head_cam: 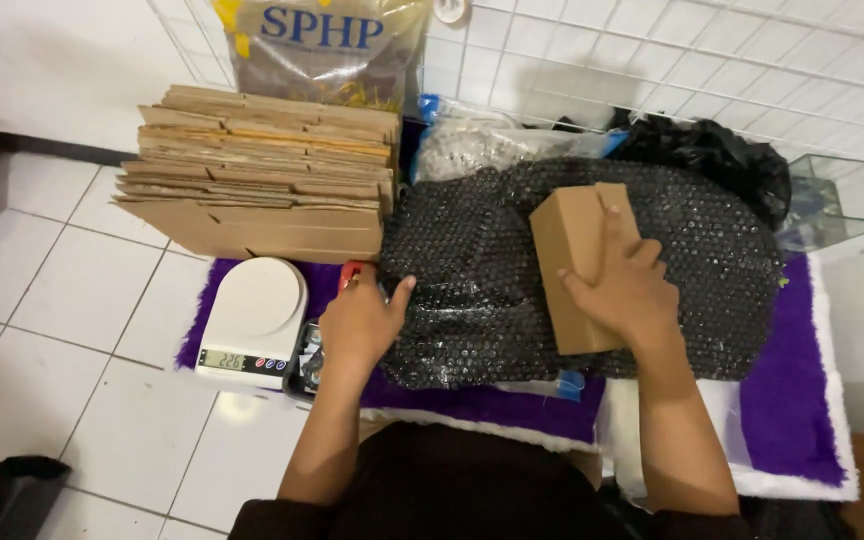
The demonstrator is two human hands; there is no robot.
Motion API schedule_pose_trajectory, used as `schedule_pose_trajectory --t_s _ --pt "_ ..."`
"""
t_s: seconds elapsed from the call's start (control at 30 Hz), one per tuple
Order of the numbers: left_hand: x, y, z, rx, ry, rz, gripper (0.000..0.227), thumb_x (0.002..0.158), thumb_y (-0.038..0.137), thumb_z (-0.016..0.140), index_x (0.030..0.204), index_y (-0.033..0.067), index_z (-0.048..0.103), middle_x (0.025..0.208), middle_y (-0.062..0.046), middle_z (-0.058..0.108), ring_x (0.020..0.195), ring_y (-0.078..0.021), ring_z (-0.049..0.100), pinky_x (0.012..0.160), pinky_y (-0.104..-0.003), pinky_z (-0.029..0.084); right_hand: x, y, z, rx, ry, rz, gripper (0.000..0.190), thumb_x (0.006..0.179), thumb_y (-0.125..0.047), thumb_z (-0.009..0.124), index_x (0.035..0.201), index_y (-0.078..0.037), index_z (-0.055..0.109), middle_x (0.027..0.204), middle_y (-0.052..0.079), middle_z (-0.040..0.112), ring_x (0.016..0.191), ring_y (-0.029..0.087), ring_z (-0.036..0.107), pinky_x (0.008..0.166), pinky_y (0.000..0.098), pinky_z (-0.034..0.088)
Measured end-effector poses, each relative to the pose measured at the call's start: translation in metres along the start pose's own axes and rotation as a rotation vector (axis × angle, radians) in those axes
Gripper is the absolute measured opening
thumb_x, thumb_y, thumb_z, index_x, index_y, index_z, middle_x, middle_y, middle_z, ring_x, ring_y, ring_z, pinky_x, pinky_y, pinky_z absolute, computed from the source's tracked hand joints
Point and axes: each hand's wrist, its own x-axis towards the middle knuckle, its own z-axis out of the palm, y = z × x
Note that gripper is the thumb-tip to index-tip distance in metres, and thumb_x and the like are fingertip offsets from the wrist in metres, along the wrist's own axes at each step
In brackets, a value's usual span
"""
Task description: The person weighs a small bag of white gravel on a scale, places the bag inside a larger bag of gravel, puts that bag into a cardboard box, and then wraps the box in black bubble wrap, securing it with tape.
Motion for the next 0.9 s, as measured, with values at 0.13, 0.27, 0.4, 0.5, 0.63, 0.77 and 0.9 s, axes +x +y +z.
schedule_pose_trajectory --t_s 0.13,0.27,0.4,0.5,0.63,0.77,0.9 --pt "0.027 -0.003 0.020 0.050 0.053 -0.001 0.074 0.093 0.069 0.055 0.125 0.0033 0.066 0.102 -0.027 0.073 0.092 -0.0493 0.072 0.073 -0.058 0.057 -0.020 -0.015 -0.018 0.022 0.056 0.009 0.105 0.086 -0.064 0.053 0.168 -0.014 0.009 0.145 0.035 0.039 0.131 0.056 0.048 0.096 0.0682 0.047" --pt "0.037 0.000 0.022 -0.046 -0.026 -0.001 0.053 0.091 0.051 0.067 0.123 0.0091 0.069 0.103 -0.020 0.076 0.102 -0.0427 0.072 0.082 -0.054 0.056 -0.037 -0.036 -0.033 0.009 0.040 -0.065 0.105 0.085 -0.068 0.051 0.167 -0.021 0.005 0.143 0.029 0.038 0.131 0.050 0.051 0.091 0.0653 0.052" --pt "0.006 0.029 -0.005 -0.302 0.100 0.266 0.033 0.089 0.033 0.067 0.105 0.0047 0.071 0.098 -0.028 0.067 0.104 -0.0526 0.062 0.087 -0.059 0.051 -0.055 -0.061 -0.045 0.060 0.067 -0.178 0.106 0.085 -0.062 0.056 0.167 -0.016 0.008 0.143 0.033 0.037 0.129 0.053 0.050 0.088 0.0677 0.052" --pt "-0.015 0.047 -0.034 -0.350 0.227 0.250 0.030 0.093 0.033 0.060 0.105 0.0051 0.067 0.080 -0.030 0.070 0.089 -0.0536 0.069 0.073 -0.057 0.053 -0.049 -0.068 -0.036 0.067 0.091 -0.224 0.106 0.085 -0.060 0.059 0.167 -0.014 0.009 0.141 0.035 0.038 0.127 0.055 0.050 0.086 0.0699 0.050" --pt "-0.015 0.053 -0.047 -0.290 0.369 0.265 0.032 0.097 0.020 0.058 0.121 -0.0001 0.059 0.076 -0.037 0.067 0.082 -0.0572 0.069 0.066 -0.057 0.055 -0.031 -0.067 -0.001 0.040 0.050 -0.223 0.108 0.086 -0.061 0.059 0.167 -0.013 0.008 0.141 0.034 0.038 0.127 0.056 0.050 0.087 0.0687 0.051" --pt "-0.006 0.044 -0.057 -0.067 0.282 0.138 0.041 0.099 0.036 0.058 0.113 -0.0004 0.069 0.085 -0.037 0.070 0.089 -0.0583 0.069 0.072 -0.062 0.054 -0.020 -0.059 0.023 0.013 -0.005 -0.183 0.111 0.083 -0.066 0.058 0.167 -0.015 0.006 0.139 0.032 0.038 0.126 0.053 0.050 0.087 0.0651 0.053" --pt "-0.003 0.023 -0.057 -0.054 0.168 0.142 0.046 0.097 0.046 0.060 0.100 0.0046 0.079 0.081 -0.026 0.073 0.084 -0.0496 0.072 0.067 -0.055 0.058 -0.012 -0.052 0.023 0.000 0.017 -0.170 0.112 0.083 -0.069 0.056 0.166 -0.015 0.005 0.138 0.034 0.038 0.126 0.054 0.050 0.088 0.0642 0.052"
